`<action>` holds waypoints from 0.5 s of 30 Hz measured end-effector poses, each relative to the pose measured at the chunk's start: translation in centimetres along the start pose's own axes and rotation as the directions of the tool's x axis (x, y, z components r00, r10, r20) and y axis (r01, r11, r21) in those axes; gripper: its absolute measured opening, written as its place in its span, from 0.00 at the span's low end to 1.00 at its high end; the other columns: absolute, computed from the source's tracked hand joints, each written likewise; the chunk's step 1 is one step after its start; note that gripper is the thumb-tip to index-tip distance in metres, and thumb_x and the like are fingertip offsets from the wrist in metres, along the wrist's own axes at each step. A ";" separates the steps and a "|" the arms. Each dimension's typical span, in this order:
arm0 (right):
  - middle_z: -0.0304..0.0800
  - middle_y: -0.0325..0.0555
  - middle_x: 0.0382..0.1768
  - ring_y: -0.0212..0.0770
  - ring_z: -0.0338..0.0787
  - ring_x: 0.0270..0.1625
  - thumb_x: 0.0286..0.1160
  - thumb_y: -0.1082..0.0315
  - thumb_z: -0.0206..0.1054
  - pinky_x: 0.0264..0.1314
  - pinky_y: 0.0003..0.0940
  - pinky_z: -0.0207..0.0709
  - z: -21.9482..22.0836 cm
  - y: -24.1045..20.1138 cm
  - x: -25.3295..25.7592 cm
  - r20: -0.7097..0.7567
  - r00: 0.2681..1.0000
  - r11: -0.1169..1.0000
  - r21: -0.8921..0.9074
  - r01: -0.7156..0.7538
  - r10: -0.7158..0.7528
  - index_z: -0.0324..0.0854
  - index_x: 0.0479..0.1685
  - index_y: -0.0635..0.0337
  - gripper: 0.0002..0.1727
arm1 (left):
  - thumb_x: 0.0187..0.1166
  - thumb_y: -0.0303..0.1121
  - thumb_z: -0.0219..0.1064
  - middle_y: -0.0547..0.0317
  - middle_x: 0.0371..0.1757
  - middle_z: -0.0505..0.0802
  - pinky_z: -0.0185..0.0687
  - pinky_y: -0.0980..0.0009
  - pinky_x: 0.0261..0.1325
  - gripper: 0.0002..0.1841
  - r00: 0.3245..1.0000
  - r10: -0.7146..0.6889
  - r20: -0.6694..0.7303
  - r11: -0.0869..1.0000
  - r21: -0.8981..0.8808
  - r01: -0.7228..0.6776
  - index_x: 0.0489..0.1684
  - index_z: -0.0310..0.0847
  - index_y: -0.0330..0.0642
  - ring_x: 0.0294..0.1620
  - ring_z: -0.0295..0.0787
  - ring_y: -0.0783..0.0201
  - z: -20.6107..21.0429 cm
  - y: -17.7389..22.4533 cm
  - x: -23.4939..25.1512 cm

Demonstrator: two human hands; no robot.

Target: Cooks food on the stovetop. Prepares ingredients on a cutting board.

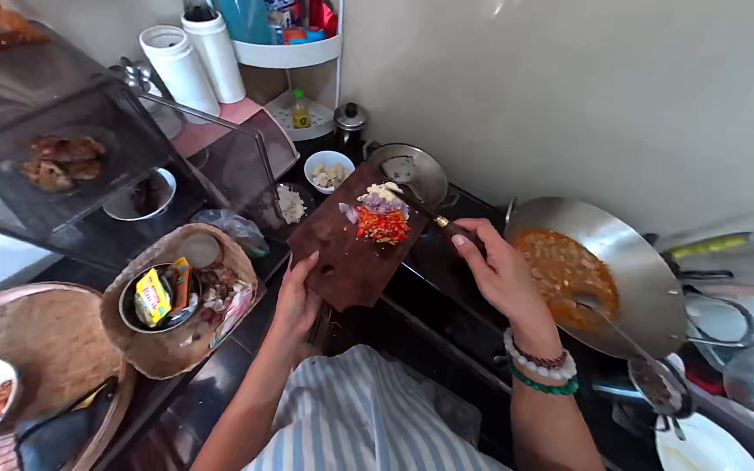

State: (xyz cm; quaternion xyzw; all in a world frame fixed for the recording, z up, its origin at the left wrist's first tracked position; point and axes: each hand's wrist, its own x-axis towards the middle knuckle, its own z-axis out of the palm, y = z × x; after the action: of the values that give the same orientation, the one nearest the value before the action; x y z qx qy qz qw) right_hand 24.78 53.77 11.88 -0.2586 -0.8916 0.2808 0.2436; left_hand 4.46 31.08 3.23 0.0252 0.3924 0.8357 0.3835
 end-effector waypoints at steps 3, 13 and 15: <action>0.87 0.50 0.50 0.47 0.89 0.50 0.91 0.52 0.55 0.52 0.51 0.84 0.6 -1.0 3.7 0.018 0.980 0.969 -0.146 0.199 -0.198 0.85 0.67 0.53 0.21 | 0.89 0.32 0.54 0.43 0.53 0.91 0.93 0.57 0.51 0.19 0.999 -0.016 0.030 1.000 0.026 0.015 0.76 0.67 0.38 0.49 0.94 0.54 0.8 0.6 2.3; 0.86 0.56 0.45 0.59 0.88 0.48 0.88 0.63 0.63 0.52 0.58 0.81 2.0 -2.6 10.5 0.085 0.972 0.924 -0.304 0.233 -0.217 0.89 0.58 0.56 0.13 | 0.89 0.31 0.54 0.40 0.55 0.91 0.93 0.55 0.54 0.21 0.995 -0.081 0.065 0.994 0.085 0.075 0.79 0.63 0.37 0.51 0.94 0.52 1.8 2.4 8.6; 0.86 0.56 0.44 0.58 0.87 0.48 0.88 0.63 0.62 0.52 0.57 0.80 2.2 -1.6 11.9 0.072 0.982 0.931 -0.310 0.190 -0.176 0.89 0.58 0.56 0.13 | 0.89 0.32 0.54 0.40 0.55 0.91 0.92 0.54 0.54 0.21 0.994 -0.087 0.062 0.991 0.109 0.080 0.79 0.63 0.36 0.52 0.93 0.51 2.0 2.5 9.9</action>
State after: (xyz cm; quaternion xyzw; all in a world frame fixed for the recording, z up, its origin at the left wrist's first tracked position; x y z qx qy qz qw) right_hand 14.08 58.88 14.71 -0.2039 -0.9502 0.1161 0.2051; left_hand -3.36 37.85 3.70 0.0568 0.4240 0.7955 0.4291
